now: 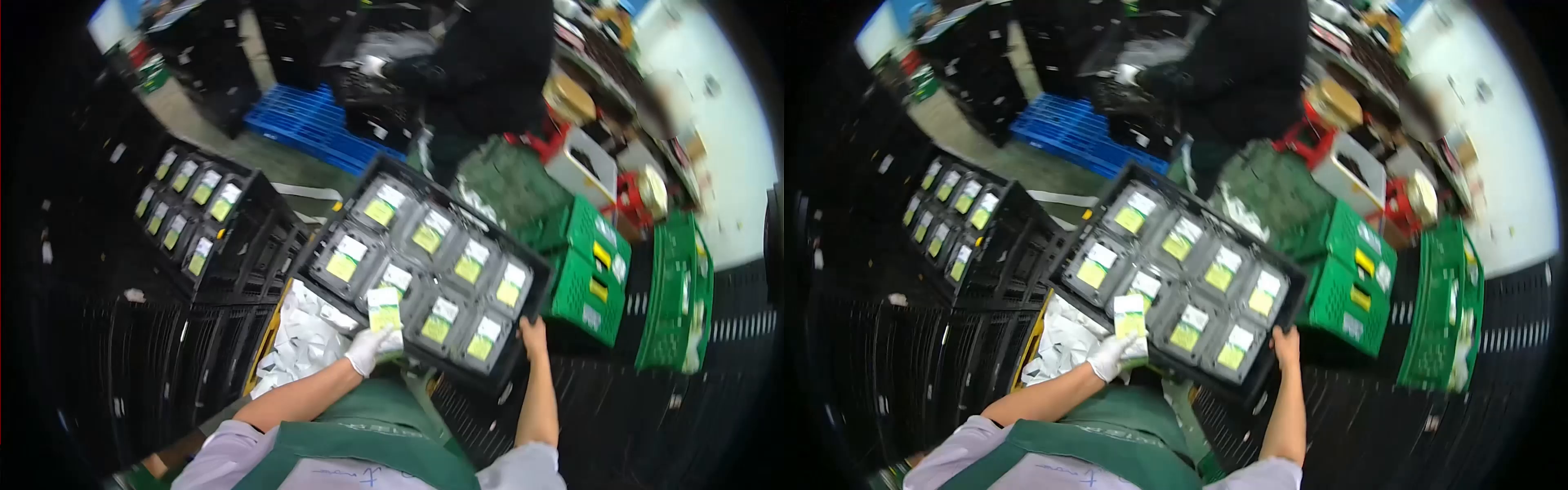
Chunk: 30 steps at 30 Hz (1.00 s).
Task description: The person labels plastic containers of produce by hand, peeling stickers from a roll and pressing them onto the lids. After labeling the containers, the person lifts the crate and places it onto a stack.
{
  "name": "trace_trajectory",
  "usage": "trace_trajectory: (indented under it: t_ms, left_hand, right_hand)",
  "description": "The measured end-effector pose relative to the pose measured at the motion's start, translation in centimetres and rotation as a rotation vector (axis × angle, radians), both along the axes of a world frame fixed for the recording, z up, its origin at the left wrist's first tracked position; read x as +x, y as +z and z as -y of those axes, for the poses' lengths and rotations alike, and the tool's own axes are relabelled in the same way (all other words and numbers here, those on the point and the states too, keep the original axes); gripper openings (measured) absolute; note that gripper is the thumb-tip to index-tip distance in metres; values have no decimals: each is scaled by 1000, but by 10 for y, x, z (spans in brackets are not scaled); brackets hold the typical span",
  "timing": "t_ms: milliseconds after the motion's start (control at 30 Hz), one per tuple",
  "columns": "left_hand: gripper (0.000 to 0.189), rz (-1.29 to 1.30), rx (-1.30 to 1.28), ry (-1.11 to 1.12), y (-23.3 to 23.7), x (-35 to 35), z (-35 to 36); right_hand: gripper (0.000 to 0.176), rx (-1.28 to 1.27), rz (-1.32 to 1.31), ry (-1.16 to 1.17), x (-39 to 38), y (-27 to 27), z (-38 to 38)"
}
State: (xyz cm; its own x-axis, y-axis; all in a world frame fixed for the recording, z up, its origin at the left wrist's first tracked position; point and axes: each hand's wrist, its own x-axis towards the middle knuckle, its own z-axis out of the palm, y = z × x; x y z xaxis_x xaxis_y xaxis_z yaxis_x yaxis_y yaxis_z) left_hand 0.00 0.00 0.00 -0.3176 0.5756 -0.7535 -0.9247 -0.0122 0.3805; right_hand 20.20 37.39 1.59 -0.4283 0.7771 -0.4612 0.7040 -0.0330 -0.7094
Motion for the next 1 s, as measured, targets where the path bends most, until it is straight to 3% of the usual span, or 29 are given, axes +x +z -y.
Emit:
trace_trajectory:
  t_ms: [67,100,200,333,467,500,533,767,800,833,900,1000]
  left_hand:
    - [27,77,41,86,-12,21,-18]
    - [25,78,59,128,12,4,-31]
    - [25,35,11,152,35,-2,-24]
    - [25,-88,149,133,100,-15,-24]
    - [30,-179,203,109,147,-29,5]
    - [34,-222,162,72,159,-33,12]
    - [35,-252,203,57,169,-38,18]
    - [34,-458,406,80,258,-84,105]
    - [32,-513,401,120,269,-94,116]
    - [30,-479,391,126,282,-107,130]
    - [28,-571,283,210,305,-134,154]
    - [27,-733,345,380,296,-180,184]
  right_hand:
    - [19,-190,-321,-262,13,-34,1]
    - [19,-219,-321,-280,-7,0,-8]
    - [17,-134,-301,-270,-14,-11,12]
    - [9,-107,-299,-241,-12,28,24]
    - [17,-74,-220,-267,-15,34,29]
    - [28,-71,-194,-235,-18,46,28]
    - [19,-34,-165,-206,-31,63,31]
    - [26,35,-216,-155,-117,175,84]
    - [27,37,-434,-3,-129,171,80]
    - [33,43,-451,4,-146,176,82]
    - [35,-85,-522,-20,-200,222,138]
    - [34,-205,-602,74,-270,220,174]
